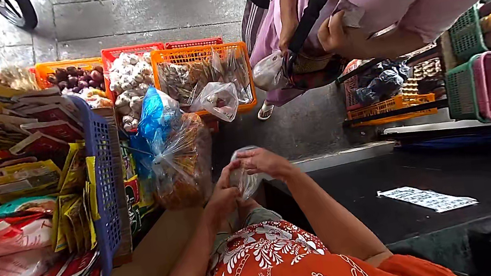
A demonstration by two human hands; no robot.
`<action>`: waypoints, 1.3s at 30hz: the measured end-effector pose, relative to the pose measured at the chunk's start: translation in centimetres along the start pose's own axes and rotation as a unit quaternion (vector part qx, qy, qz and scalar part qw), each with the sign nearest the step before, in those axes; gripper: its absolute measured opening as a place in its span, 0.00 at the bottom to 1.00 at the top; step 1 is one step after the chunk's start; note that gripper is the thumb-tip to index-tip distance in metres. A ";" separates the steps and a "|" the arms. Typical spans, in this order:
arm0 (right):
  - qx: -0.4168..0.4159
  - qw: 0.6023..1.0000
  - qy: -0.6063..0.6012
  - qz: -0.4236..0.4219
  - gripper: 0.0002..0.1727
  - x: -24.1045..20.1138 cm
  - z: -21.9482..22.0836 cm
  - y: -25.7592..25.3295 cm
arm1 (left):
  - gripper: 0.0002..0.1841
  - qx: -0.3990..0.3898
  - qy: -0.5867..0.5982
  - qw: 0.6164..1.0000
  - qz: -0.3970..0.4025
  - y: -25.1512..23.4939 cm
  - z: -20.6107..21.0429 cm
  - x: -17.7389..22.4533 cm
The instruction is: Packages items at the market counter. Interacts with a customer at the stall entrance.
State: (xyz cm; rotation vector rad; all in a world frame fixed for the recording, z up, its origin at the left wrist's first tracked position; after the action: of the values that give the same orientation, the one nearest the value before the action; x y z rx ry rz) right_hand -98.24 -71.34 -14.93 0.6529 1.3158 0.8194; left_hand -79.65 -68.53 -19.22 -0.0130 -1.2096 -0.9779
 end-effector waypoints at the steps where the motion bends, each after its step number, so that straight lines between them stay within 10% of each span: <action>1: 0.008 0.998 0.054 -0.025 0.21 -2.1 -0.6 0.1 | 0.46 0.008 0.009 1.000 -0.004 0.3 -0.1 -0.5; 7: 0.041 0.919 0.386 0.066 0.50 -7.5 -2.9 -10.8 | 0.48 0.068 0.016 0.997 -0.009 2.3 0.8 -1.4; 39: 0.035 0.905 0.407 0.119 0.53 -6.0 -3.3 -19.6 | 0.49 0.144 0.028 0.988 -0.054 4.6 0.8 -3.9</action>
State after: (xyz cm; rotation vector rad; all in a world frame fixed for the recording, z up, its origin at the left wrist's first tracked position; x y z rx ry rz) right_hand -98.94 -87.56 -27.92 0.5453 2.0514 1.3319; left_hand -77.46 -62.92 -19.76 0.3088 -1.3000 -0.8829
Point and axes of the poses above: each hand's wrist, its own y-axis away from the middle knuckle, its own z-axis out of the palm, x = y × z, the point moved 1 cm from there along -y, towards the middle knuckle, and after that the axes turned 7 degrees about -y, right-handed, at the moved point
